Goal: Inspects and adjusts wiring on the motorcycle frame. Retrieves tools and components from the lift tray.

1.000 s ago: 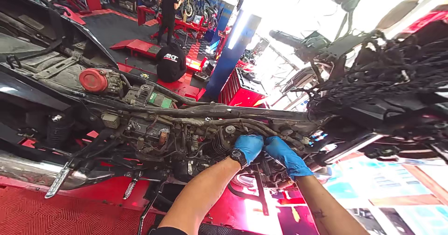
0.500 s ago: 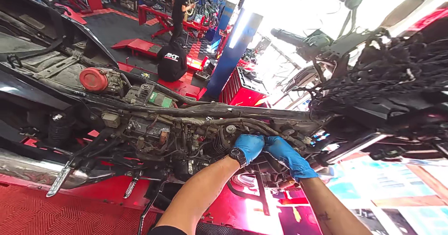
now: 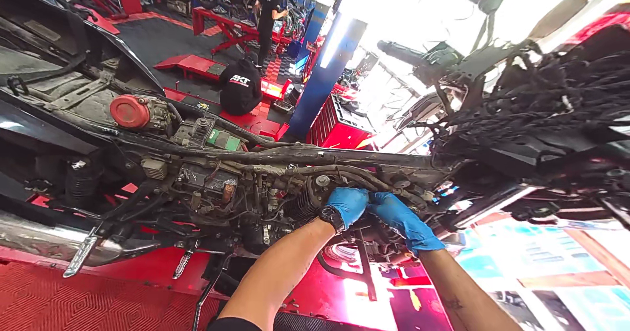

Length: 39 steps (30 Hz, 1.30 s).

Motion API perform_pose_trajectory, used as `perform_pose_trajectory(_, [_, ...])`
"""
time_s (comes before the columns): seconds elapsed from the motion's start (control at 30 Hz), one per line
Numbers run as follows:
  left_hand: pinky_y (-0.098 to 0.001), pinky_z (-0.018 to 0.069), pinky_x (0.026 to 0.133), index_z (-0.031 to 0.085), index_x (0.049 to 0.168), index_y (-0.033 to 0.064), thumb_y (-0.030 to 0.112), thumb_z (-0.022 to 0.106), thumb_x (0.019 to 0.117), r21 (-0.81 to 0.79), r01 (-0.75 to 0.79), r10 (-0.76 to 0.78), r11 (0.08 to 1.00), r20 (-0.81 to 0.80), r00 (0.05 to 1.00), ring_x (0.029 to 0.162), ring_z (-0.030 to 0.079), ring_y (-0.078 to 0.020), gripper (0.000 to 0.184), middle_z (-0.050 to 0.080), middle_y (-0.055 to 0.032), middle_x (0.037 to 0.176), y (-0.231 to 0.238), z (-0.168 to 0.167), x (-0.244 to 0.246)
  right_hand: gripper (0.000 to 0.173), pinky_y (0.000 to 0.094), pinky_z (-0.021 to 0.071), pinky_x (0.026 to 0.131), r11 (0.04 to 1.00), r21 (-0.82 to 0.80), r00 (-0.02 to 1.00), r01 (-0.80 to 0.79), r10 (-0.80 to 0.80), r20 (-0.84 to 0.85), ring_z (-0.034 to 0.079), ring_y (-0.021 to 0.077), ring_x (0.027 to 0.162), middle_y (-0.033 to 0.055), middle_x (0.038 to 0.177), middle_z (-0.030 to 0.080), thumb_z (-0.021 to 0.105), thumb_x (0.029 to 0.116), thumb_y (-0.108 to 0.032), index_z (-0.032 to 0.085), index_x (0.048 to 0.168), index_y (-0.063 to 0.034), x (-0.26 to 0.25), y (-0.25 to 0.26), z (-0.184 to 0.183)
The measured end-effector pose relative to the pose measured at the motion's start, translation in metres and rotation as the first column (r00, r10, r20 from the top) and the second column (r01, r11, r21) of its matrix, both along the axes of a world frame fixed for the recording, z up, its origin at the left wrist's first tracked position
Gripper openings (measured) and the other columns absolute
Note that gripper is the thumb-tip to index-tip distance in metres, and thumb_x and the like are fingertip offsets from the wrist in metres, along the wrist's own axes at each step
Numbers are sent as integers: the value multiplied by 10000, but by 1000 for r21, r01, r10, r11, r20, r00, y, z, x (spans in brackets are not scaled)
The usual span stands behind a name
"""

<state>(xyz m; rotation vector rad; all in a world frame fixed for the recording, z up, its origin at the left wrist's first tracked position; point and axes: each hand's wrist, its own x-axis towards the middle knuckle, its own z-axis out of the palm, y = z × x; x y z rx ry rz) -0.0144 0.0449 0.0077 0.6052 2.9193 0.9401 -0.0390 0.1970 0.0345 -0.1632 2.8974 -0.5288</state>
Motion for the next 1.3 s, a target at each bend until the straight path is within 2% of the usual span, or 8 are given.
perform_pose_trajectory(0.23, [-567, 550, 956, 651, 1276, 20, 128, 427, 1080, 53, -49, 50, 997, -16, 999, 1159, 682, -369, 317, 707, -198, 1224, 5, -6, 0, 180, 566, 492, 766, 992, 59, 994, 110, -110, -5, 644, 311, 828, 175, 879, 678, 702, 958, -190, 703, 934, -12, 3, -9, 1])
perform_pose_trajectory(0.4, [-558, 546, 968, 650, 1284, 16, 96, 427, 1070, 50, -54, 55, 997, -21, 998, 1175, 675, -365, 320, 700, -201, 1239, 4, -4, 3, 321, 519, 491, 912, 990, -68, 991, 121, -116, 68, 645, 273, 1021, 179, 1141, 693, 672, 975, -155, 666, 1275, -37, 17, -20, 9])
perform_pose_trajectory(0.6, [-606, 534, 967, 614, 1348, 37, 91, 523, 1023, -15, 20, -21, 1000, -47, 999, 1167, 671, -389, 342, 699, -202, 1242, -1, -5, 1, 332, 462, 546, 924, 900, -408, 978, 155, -199, -68, 682, 222, 1023, 148, 1164, 703, 697, 961, -144, 664, 1276, -46, 21, -5, -21])
perform_pose_trajectory(0.73, [-617, 502, 1013, 570, 1450, 87, 224, 630, 1006, 78, 116, -109, 990, -91, 990, 1202, 658, -377, 469, 683, -184, 1304, -15, -11, 7, 350, 401, 572, 827, 806, -573, 965, 152, -246, -89, 682, 177, 913, 133, 1102, 705, 663, 979, -133, 635, 1316, -42, 60, 4, -18])
perform_pose_trajectory(0.83, [-599, 494, 1021, 662, 1334, 50, 327, 639, 1016, 152, 178, -158, 972, -134, 978, 1175, 672, -365, 422, 705, -188, 1262, -28, -13, 36, 315, 346, 594, 675, 690, -713, 975, 129, -221, -36, 680, 144, 743, 82, 948, 718, 644, 984, -191, 654, 1257, -35, 106, 15, -29])
perform_pose_trajectory(0.97, [-530, 565, 935, 762, 1065, 10, 358, 696, 974, 402, 175, -80, 899, -243, 967, 998, 736, -286, 367, 766, -155, 1036, -54, -21, 82, 377, 265, 581, 576, 469, -872, 987, 141, 2, 161, 664, 106, 652, 20, 827, 709, 724, 879, -313, 679, 1176, -85, 188, 32, -69])
perform_pose_trajectory(1.13, [-232, 595, 749, 757, 898, 87, 218, 747, 919, 760, -128, 249, 637, -47, 967, 800, 679, -19, 133, 725, 29, 862, -127, -20, 166, 456, 348, 603, 713, 531, -745, 809, 404, 172, 561, 691, 172, 800, 103, 1041, 731, 717, 875, -156, 621, 1301, -24, 272, 51, -175])
perform_pose_trajectory(1.3, [-132, 421, 473, 732, 878, 268, 283, 698, 929, 781, -511, 427, 359, 349, 834, 526, 494, 58, 63, 652, 170, 725, -173, -61, 258, 353, 334, 596, 683, 483, -631, 691, 607, 72, 719, 672, 161, 742, 91, 927, 702, 630, 928, -93, 574, 1264, -3, 286, 73, -310])
